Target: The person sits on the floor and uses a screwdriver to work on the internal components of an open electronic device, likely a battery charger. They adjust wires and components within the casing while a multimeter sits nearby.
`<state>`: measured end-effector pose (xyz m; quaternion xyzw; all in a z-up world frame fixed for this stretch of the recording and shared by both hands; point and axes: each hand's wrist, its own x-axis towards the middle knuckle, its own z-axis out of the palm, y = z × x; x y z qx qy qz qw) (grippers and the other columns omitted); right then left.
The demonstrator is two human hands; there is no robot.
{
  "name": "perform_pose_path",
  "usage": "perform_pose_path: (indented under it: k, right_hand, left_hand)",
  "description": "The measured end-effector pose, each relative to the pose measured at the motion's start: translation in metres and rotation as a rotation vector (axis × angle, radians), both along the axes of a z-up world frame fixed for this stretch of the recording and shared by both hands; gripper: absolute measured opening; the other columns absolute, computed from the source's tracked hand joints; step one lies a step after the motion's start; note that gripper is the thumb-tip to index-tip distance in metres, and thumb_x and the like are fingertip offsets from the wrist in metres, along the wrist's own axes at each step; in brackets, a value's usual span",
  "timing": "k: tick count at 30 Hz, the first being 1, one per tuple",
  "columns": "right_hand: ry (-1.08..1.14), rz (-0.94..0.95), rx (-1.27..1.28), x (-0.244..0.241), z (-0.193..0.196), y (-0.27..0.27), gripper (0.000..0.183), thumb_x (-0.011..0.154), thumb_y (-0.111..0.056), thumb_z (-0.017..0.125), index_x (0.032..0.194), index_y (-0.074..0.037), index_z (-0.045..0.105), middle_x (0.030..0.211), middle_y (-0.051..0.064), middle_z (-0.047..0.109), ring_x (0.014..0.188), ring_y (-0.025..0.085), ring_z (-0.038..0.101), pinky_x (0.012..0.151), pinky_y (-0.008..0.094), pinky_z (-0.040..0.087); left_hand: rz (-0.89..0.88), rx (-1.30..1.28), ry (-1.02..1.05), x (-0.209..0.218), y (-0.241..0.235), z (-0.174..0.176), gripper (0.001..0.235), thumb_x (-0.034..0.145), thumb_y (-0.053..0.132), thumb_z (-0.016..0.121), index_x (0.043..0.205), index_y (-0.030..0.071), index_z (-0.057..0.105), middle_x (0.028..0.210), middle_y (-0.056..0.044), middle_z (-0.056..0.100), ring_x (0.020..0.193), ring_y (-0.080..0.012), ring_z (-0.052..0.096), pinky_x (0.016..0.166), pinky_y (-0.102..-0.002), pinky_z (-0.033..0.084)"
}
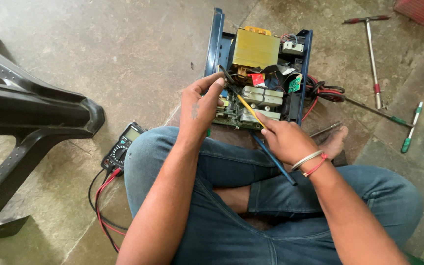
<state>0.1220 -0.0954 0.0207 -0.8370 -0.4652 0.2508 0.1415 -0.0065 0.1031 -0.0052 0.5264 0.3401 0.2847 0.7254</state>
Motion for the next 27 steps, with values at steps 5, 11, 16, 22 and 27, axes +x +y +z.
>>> perform_pose_path:
  k: [5, 11, 16, 22, 27]
  right_hand:
    - [-0.120, 0.065, -0.114, -0.023, 0.023, 0.029, 0.046, 0.092, -0.018, 0.060, 0.137, -0.014, 0.061, 0.093, 0.026, 0.070, 0.089, 0.046, 0.067, 0.081, 0.057, 0.051]
    - [-0.096, -0.061, -0.070, -0.042, 0.032, 0.029, 0.046, 0.092, -0.017, 0.059, 0.138, -0.015, 0.062, 0.090, 0.027, 0.069, 0.084, 0.047, 0.067, 0.079, 0.058, 0.051]
    - [-0.029, -0.108, -0.076, -0.037, 0.022, 0.022, 0.048, 0.093, -0.019, 0.058, 0.141, -0.019, 0.060, 0.092, 0.029, 0.068, 0.088, 0.049, 0.065, 0.080, 0.059, 0.050]
    - [0.390, -0.213, 0.112, -0.019, -0.005, 0.009, 0.049, 0.100, -0.016, 0.055, 0.148, -0.015, 0.058, 0.066, 0.011, 0.060, 0.055, 0.020, 0.054, 0.051, 0.035, 0.048]
    - [0.847, -0.532, 0.034, -0.006, -0.010, 0.006, 0.050, 0.101, -0.016, 0.047, 0.151, -0.021, 0.052, 0.059, -0.002, 0.045, 0.043, 0.007, 0.035, 0.037, 0.024, 0.032]
  left_hand:
    - [-0.008, -0.041, 0.013, 0.001, 0.001, -0.002, 0.040, 0.094, 0.024, 0.069, 0.124, -0.002, 0.074, 0.091, -0.005, 0.075, 0.066, -0.0054, 0.059, 0.060, -0.023, 0.049]
    - [-0.010, -0.033, -0.016, 0.000, 0.003, 0.002, 0.041, 0.093, 0.025, 0.068, 0.124, -0.002, 0.073, 0.099, -0.006, 0.077, 0.067, -0.0063, 0.062, 0.063, -0.022, 0.052]
    - [-0.033, -0.007, 0.011, 0.001, 0.003, 0.007, 0.041, 0.093, 0.026, 0.068, 0.123, -0.002, 0.074, 0.098, -0.006, 0.077, 0.068, -0.0066, 0.062, 0.063, -0.023, 0.053]
    - [-0.020, -0.026, 0.006, 0.000, 0.003, 0.007, 0.041, 0.093, 0.025, 0.068, 0.123, -0.002, 0.073, 0.096, -0.006, 0.076, 0.068, -0.0064, 0.061, 0.063, -0.023, 0.053]
    - [-0.021, -0.026, 0.009, 0.001, 0.002, 0.004, 0.041, 0.093, 0.025, 0.068, 0.123, -0.003, 0.074, 0.095, -0.006, 0.076, 0.067, -0.0062, 0.060, 0.062, -0.023, 0.051]
